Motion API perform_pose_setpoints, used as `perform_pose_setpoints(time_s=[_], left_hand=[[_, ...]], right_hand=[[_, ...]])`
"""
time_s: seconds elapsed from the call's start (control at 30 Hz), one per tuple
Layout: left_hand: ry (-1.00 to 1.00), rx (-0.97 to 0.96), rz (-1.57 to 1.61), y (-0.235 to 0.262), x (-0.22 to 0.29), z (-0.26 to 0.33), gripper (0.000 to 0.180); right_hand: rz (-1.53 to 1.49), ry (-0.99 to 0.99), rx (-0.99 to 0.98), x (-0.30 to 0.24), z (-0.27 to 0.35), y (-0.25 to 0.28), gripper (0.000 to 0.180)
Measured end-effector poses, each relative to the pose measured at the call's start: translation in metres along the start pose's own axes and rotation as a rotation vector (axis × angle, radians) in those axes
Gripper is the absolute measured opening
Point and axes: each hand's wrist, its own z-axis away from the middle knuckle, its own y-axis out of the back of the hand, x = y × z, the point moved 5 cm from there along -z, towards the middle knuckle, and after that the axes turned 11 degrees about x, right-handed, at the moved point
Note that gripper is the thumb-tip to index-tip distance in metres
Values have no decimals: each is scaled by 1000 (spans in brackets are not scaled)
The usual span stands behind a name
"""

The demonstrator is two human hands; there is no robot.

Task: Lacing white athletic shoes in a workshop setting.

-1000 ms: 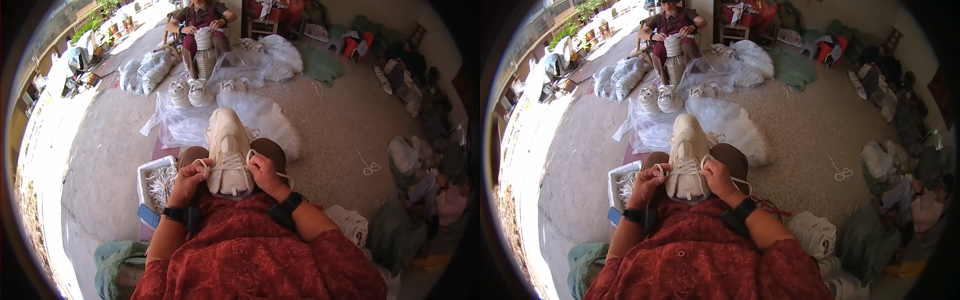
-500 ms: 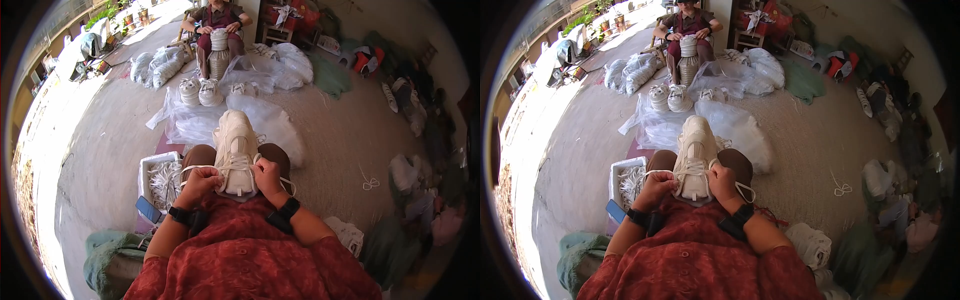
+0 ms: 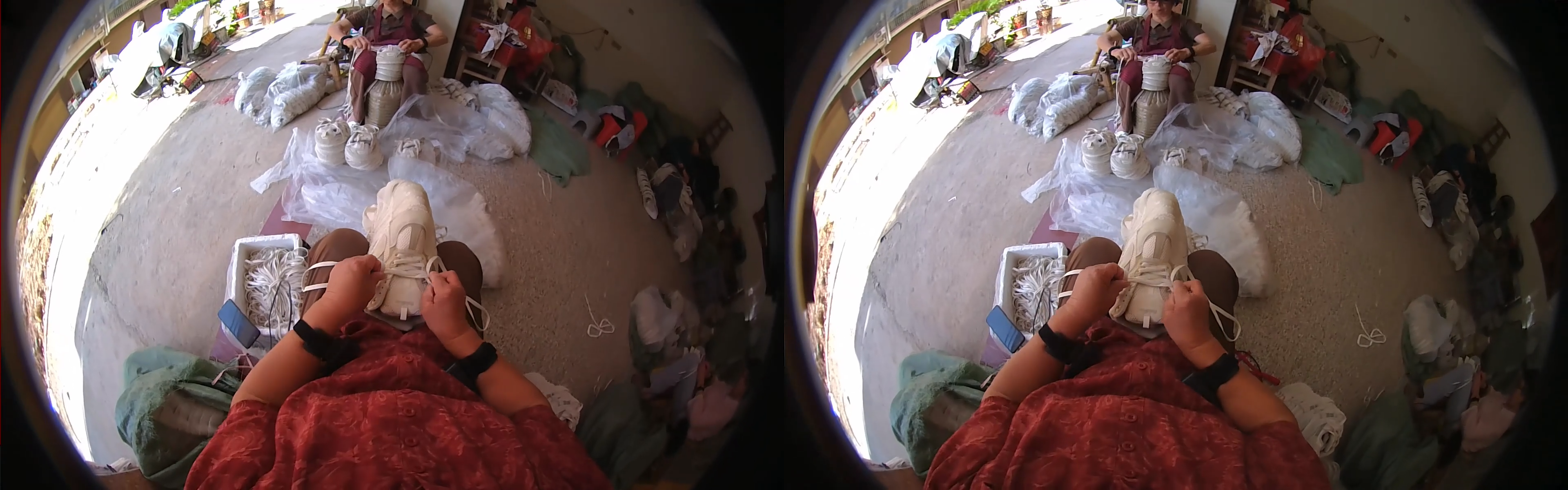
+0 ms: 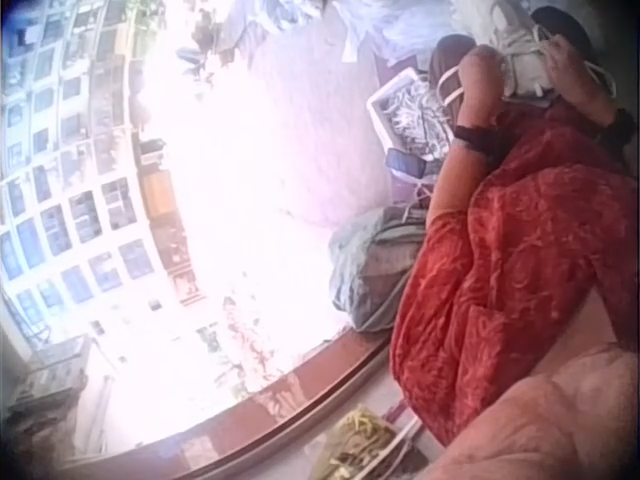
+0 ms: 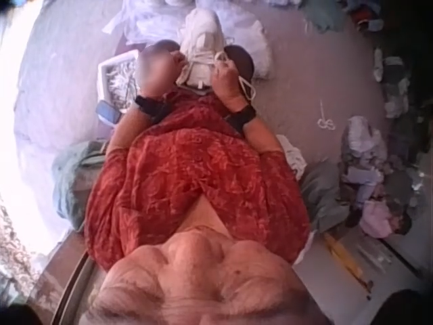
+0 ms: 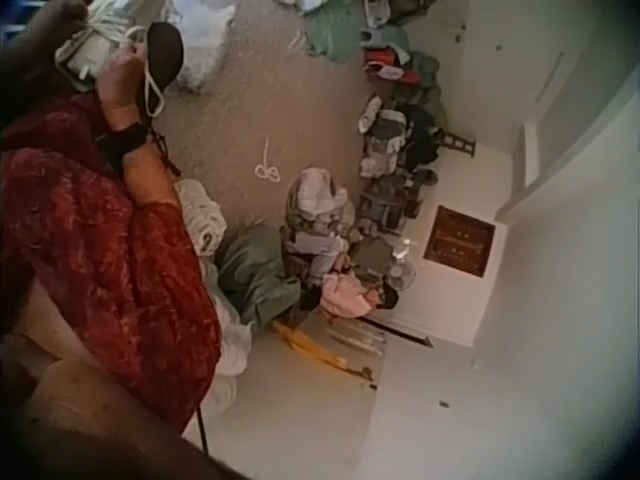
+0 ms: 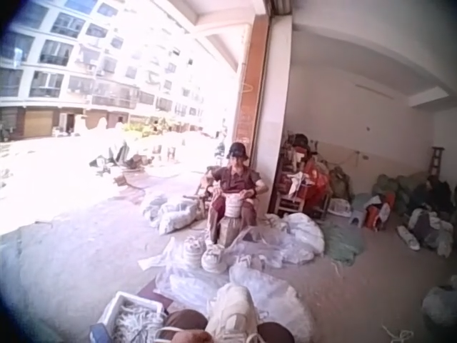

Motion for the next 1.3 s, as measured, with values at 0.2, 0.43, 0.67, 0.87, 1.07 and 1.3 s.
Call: perform_pose_setpoints(time_s=[0.2, 0.43, 0.67, 0.87, 1.07, 1.3], left_hand=[[-233, -94, -377, -15, 23, -7, 12], [65, 30, -62, 2, 7, -2, 22], [-345, -113, -370, 7, 55, 16, 13], [-177, 80, -226, 0, 12, 14, 11], [299, 27, 397, -12, -25, 16, 17], [356, -36, 396, -2, -20, 18, 8]], right_hand=[[48, -4, 28, -4, -4, 9, 7], [-94, 131, -19, -40, -28, 24, 3], [-265, 162, -206, -30, -29, -18, 5], [-153, 225, -238, -37, -29, -24, 13], [144, 399, -310, -46, -30, -38, 10], [-230, 542, -841, -67, -4, 24, 8]])
